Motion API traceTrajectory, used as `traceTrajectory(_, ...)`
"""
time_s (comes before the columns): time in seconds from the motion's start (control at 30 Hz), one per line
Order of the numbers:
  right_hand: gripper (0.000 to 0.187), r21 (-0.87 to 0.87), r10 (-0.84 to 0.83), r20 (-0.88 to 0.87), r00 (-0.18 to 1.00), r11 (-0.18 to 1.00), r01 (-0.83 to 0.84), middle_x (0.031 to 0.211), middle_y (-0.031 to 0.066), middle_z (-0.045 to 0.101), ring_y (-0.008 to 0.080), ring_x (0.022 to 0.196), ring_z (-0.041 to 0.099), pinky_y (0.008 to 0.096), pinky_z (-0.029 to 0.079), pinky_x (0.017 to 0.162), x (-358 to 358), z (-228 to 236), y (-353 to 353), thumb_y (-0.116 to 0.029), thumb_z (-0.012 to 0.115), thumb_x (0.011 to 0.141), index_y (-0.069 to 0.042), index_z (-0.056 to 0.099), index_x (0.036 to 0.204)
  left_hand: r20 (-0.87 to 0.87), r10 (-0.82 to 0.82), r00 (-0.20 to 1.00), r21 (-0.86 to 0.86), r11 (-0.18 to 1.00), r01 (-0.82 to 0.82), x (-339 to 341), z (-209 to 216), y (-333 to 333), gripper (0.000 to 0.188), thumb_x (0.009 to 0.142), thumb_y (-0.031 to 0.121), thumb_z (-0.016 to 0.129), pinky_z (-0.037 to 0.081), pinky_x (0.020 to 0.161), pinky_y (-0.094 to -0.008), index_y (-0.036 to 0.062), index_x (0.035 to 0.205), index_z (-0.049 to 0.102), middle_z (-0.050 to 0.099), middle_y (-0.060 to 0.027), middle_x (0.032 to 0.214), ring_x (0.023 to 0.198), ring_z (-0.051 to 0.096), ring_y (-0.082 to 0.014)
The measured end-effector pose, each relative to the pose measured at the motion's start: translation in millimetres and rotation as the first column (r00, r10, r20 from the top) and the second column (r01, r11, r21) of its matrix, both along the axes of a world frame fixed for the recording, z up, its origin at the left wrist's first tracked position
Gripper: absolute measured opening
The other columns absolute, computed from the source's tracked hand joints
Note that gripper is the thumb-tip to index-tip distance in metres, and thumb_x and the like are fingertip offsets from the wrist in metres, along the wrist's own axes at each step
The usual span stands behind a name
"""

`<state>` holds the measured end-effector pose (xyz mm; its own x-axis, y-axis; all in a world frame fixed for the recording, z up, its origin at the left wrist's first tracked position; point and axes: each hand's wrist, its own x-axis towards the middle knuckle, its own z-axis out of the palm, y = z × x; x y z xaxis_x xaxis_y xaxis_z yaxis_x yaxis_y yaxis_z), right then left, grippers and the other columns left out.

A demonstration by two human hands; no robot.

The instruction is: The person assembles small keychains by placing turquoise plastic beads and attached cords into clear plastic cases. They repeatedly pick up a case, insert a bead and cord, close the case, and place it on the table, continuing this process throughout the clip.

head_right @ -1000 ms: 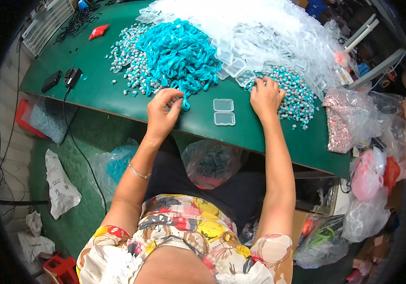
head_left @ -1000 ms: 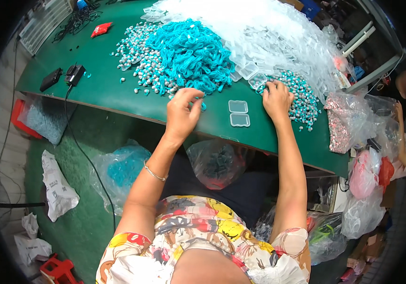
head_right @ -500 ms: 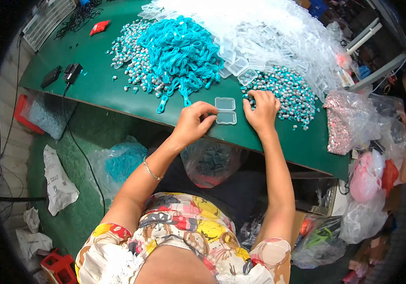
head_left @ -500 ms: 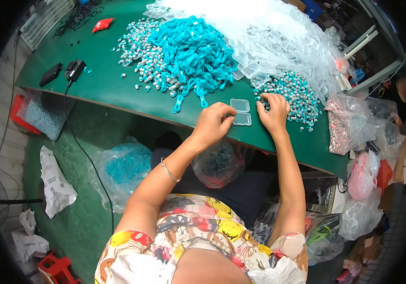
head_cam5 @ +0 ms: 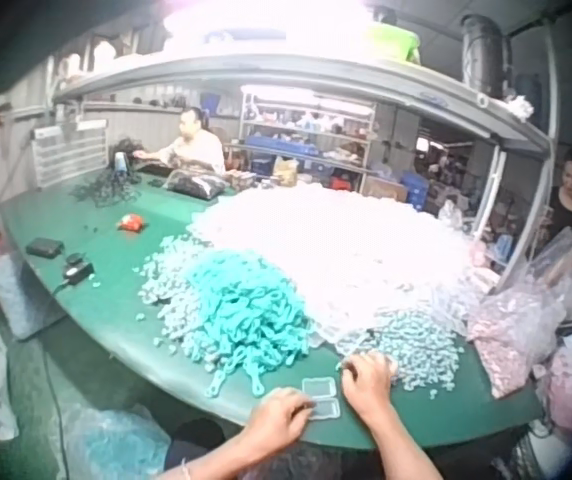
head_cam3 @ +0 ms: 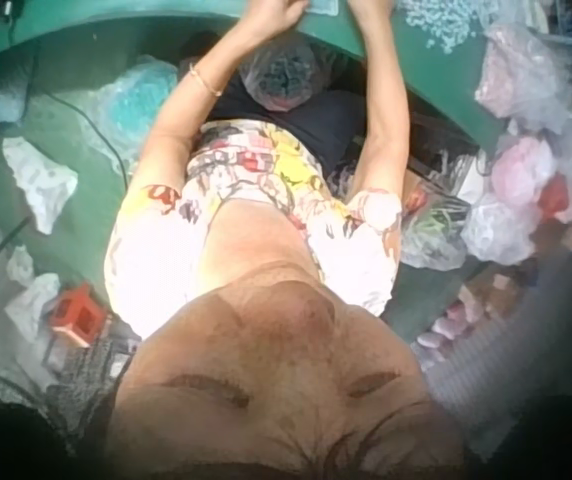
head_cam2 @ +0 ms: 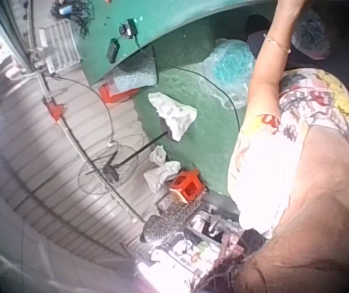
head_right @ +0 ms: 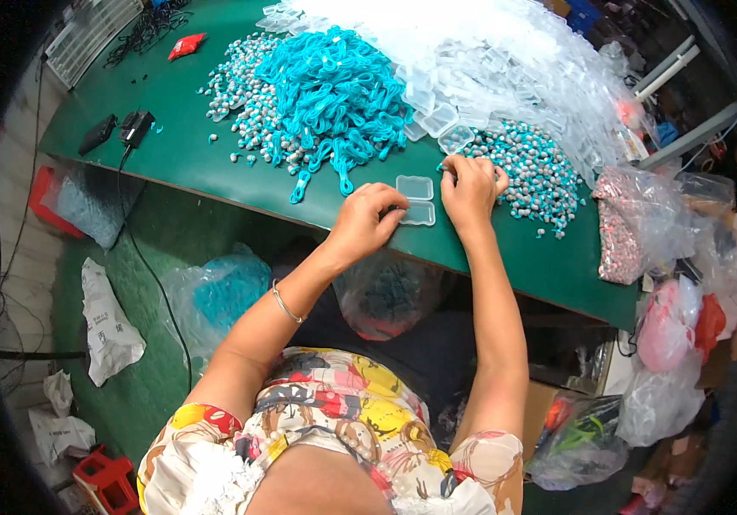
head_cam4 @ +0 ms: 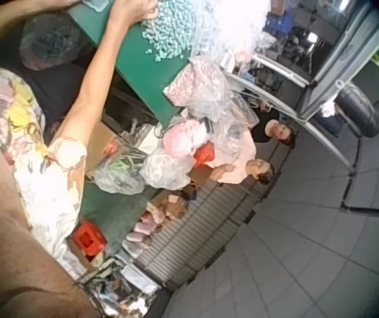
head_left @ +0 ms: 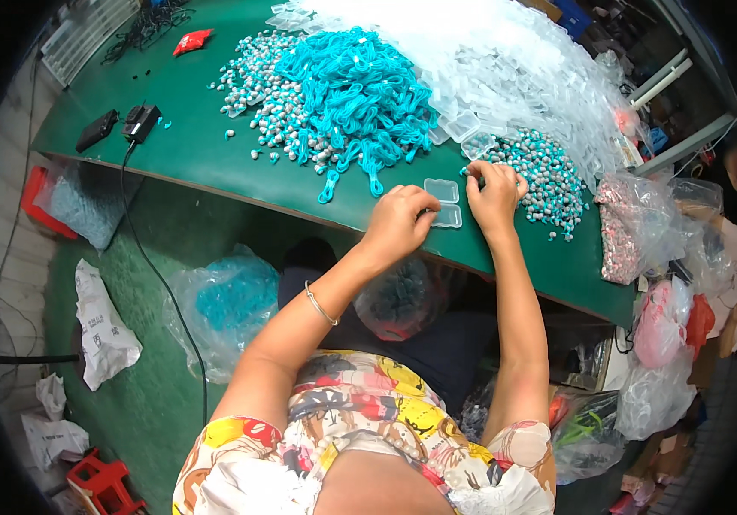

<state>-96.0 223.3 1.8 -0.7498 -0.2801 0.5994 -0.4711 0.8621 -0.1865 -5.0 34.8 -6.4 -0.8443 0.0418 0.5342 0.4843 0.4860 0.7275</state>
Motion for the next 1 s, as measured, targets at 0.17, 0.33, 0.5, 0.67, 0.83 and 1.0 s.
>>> traceTrajectory(0.17,0.016,0.080,-0.016,-0.040,0.999,0.997,0.019,0.089,0.0004,0.068,0.0215,0.097,0.059,0.0532,0.030,0.097,4,-5,10,-0.012,0.071,0.079,-0.018,0.073,0.095,0.019,0.003,1.000,-0.032,0.999,-0.003,-1,3,3,0.010,0.079,0.004,0.069,0.049,0.079,-0.0426,0.0062,0.088,0.070,0.067,-0.0109,0.090,0.087,0.061,-0.0325)
traceTrajectory(0.33,0.018,0.074,-0.055,0.071,0.996,0.996,0.049,0.094,0.0011,0.067,0.0225,0.100,0.058,0.0544,0.030,0.098,-6,1,3,-0.014,0.073,0.079,-0.016,0.071,0.097,-0.007,0.033,0.999,-0.086,0.996,-0.033,-2,1,5,0.009,0.078,0.004,0.070,0.049,0.079,-0.0427,0.0064,0.087,0.070,0.065,-0.0105,0.093,0.091,0.060,-0.0321)
traceTrajectory(0.5,0.017,0.158,0.012,0.021,1.000,0.987,-0.015,0.097,0.0009,0.066,0.0230,0.103,0.057,0.0537,0.030,0.098,-6,11,0,-0.014,0.076,0.077,-0.015,0.070,0.094,-0.011,0.053,0.999,-0.083,0.995,-0.054,-1,2,4,0.012,0.077,0.005,0.071,0.049,0.081,-0.0423,0.0057,0.089,0.069,0.061,-0.0126,0.099,0.095,0.059,-0.0329)
traceTrajectory(0.67,0.013,0.116,0.065,-0.033,0.997,0.991,-0.060,0.096,0.0008,0.067,0.0220,0.102,0.058,0.0515,0.031,0.096,-4,11,2,-0.012,0.075,0.076,-0.015,0.070,0.088,-0.045,0.034,0.998,-0.022,0.999,-0.036,-2,1,1,0.019,0.078,0.005,0.072,0.050,0.081,-0.0409,0.0057,0.097,0.068,0.060,-0.0133,0.101,0.095,0.059,-0.0318)
traceTrajectory(0.83,0.009,-0.152,0.118,0.122,0.986,0.983,-0.099,0.088,-0.0009,0.069,0.0198,0.093,0.061,0.0462,0.033,0.091,10,14,4,-0.013,0.073,0.076,-0.015,0.070,0.085,0.086,-0.014,0.996,0.174,0.985,-0.001,-4,15,-3,0.023,0.079,0.005,0.071,0.051,0.075,-0.0380,0.0045,0.102,0.067,0.060,-0.0126,0.097,0.084,0.061,-0.0282)
traceTrajectory(1.0,0.009,0.011,0.151,0.028,0.988,0.988,-0.151,0.087,-0.0019,0.068,0.0198,0.092,0.062,0.0438,0.033,0.091,21,14,-8,-0.013,0.072,0.077,-0.015,0.069,0.085,0.071,0.050,0.996,0.129,0.990,-0.059,-21,11,3,0.024,0.079,0.002,0.070,0.051,0.073,-0.0384,0.0039,0.103,0.067,0.062,-0.0127,0.095,0.079,0.062,-0.0277)
